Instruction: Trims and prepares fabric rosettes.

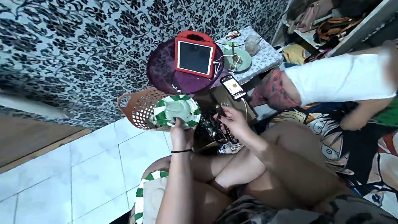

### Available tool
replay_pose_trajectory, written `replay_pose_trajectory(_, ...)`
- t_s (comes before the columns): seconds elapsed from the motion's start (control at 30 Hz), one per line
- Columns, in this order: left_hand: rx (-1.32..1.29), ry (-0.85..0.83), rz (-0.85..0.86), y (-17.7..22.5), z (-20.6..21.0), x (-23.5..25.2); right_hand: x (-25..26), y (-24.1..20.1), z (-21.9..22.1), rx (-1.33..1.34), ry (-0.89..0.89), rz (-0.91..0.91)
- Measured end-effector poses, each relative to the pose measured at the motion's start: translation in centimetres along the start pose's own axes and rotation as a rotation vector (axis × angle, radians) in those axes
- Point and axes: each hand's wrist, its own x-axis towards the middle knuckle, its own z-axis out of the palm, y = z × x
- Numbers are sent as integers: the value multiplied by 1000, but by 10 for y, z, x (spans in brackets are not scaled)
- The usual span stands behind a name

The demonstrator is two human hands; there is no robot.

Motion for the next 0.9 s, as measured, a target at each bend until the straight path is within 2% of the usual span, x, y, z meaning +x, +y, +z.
replay_pose_trajectory(0.1,-142,-52,-45,-18,-3,5,-15,11,5,-102,-143,-96)
replay_pose_trajectory(0.23,-174,-79,7,-26,-3,11,-20,31,21,-259,-258,-40)
replay_pose_trajectory(0.4,-155,-80,39,-24,-8,16,-1,42,17,-340,-106,56)
replay_pose_trajectory(0.47,-107,-64,69,-23,-10,17,4,45,14,-330,-46,39)
replay_pose_trajectory(0.57,-51,-60,72,-24,-8,20,-6,46,21,-325,-106,-34)
replay_pose_trajectory(0.67,-34,-70,48,-26,-6,20,-12,49,32,-344,-210,-7)
replay_pose_trajectory(0.8,-67,-128,57,-30,-11,25,-1,55,30,-380,-98,103)
replay_pose_trajectory(0.9,-54,-97,69,-27,-11,27,-2,59,30,-375,-47,33)
